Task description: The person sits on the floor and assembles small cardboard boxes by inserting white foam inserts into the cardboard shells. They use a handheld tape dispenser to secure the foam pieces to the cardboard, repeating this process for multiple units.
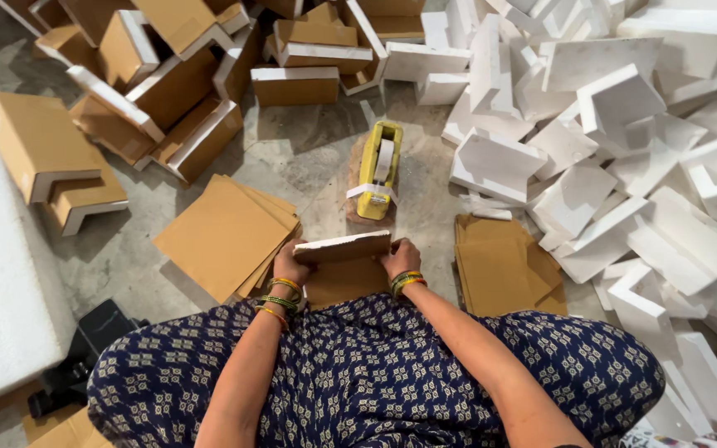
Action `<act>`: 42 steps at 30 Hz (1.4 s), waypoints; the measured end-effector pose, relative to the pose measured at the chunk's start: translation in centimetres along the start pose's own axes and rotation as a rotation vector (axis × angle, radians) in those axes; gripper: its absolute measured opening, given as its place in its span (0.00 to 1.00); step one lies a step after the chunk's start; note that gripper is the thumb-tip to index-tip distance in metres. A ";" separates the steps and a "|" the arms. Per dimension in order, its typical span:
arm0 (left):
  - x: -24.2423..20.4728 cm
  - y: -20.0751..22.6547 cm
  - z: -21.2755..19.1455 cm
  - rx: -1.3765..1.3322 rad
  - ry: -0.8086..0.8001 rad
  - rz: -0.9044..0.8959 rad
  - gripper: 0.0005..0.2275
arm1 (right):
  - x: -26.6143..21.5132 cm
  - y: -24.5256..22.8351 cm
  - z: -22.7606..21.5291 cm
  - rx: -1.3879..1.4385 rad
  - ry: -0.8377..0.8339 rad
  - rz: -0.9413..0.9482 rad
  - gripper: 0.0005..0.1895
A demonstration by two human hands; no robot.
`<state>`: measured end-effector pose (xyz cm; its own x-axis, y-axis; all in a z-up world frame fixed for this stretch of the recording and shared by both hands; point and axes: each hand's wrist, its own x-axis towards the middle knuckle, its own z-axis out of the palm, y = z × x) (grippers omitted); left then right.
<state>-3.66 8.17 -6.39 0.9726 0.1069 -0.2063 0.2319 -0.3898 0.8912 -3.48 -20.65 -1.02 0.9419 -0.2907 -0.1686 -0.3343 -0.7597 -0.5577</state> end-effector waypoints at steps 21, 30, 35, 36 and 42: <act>0.0 2.8 -0.5 0.216 0.067 -0.061 0.17 | -0.4 0.6 1.6 0.166 0.186 -0.360 0.31; 0.9 5.7 -3.5 0.430 -0.273 -0.311 0.54 | 2.4 2.4 -2.9 0.403 -0.365 -0.088 0.17; -1.1 14.0 -10.2 0.861 -0.297 -0.084 0.44 | 3.6 0.7 -8.2 0.887 -0.776 0.168 0.16; -2.6 15.8 -11.2 0.999 -0.199 0.180 0.43 | 3.8 0.6 -9.2 0.857 -0.829 0.198 0.15; -5.4 18.3 -11.9 0.204 -0.276 0.642 0.19 | 2.8 -0.2 -11.6 1.095 -1.018 0.326 0.14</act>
<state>-4.90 11.32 15.84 0.8797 -0.4249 0.2137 -0.4143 -0.4639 0.7830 -1.19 -28.02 8.06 0.6100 0.5020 -0.6131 -0.7665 0.1778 -0.6171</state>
